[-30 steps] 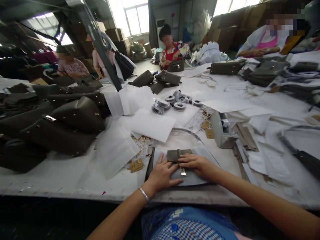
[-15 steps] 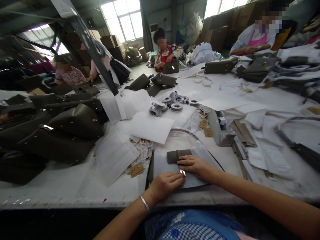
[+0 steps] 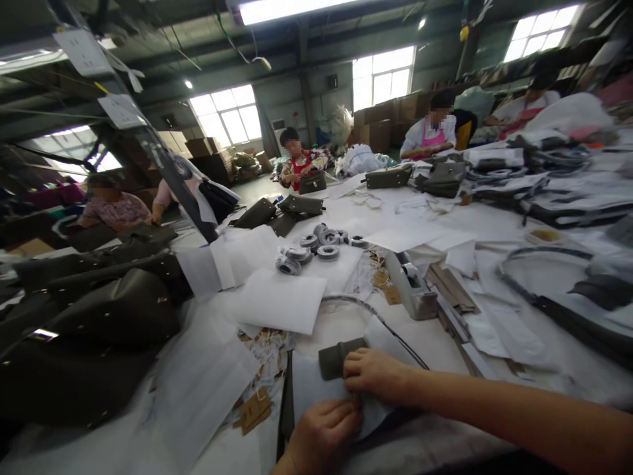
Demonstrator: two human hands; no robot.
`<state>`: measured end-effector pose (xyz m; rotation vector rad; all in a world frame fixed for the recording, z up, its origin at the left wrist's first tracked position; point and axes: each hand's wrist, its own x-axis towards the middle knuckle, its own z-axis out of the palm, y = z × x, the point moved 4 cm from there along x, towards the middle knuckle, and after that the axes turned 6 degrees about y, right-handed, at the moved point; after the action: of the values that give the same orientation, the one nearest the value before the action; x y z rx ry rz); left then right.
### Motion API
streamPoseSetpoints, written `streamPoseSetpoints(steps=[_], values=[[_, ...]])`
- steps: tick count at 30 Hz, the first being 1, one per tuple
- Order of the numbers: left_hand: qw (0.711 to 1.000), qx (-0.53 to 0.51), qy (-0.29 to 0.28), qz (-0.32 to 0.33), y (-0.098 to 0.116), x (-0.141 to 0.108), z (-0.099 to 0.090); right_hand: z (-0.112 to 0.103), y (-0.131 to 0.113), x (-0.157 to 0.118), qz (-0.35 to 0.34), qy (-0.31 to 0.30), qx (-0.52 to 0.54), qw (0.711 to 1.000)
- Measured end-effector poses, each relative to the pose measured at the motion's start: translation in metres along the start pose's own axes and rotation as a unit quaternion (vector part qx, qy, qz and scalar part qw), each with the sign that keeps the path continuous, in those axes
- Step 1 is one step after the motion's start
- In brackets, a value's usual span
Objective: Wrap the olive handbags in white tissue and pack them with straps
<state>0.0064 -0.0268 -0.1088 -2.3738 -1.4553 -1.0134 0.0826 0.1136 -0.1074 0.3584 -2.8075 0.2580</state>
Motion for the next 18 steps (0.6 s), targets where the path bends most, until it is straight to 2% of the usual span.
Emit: streamPoseSetpoints(steps=[4, 10, 15, 18], values=[[0.999, 0.004, 0.016, 0.031, -0.003, -0.003, 0.004, 0.005, -0.004, 0.000, -0.007, 0.001, -0.051, 0.999], [0.998, 0.019, 0.026, 0.056, -0.005, -0.005, 0.005, 0.000, -0.010, -0.002, 0.004, 0.005, -0.058, 0.998], [0.995, 0.045, 0.011, 0.087, -0.006, -0.010, 0.007, -0.001, -0.006, 0.001, -0.029, -0.020, -0.032, 0.999], [0.992, 0.060, 0.039, 0.109, -0.008, -0.015, 0.010, 0.004, -0.005, -0.001, -0.021, -0.009, -0.050, 0.998]])
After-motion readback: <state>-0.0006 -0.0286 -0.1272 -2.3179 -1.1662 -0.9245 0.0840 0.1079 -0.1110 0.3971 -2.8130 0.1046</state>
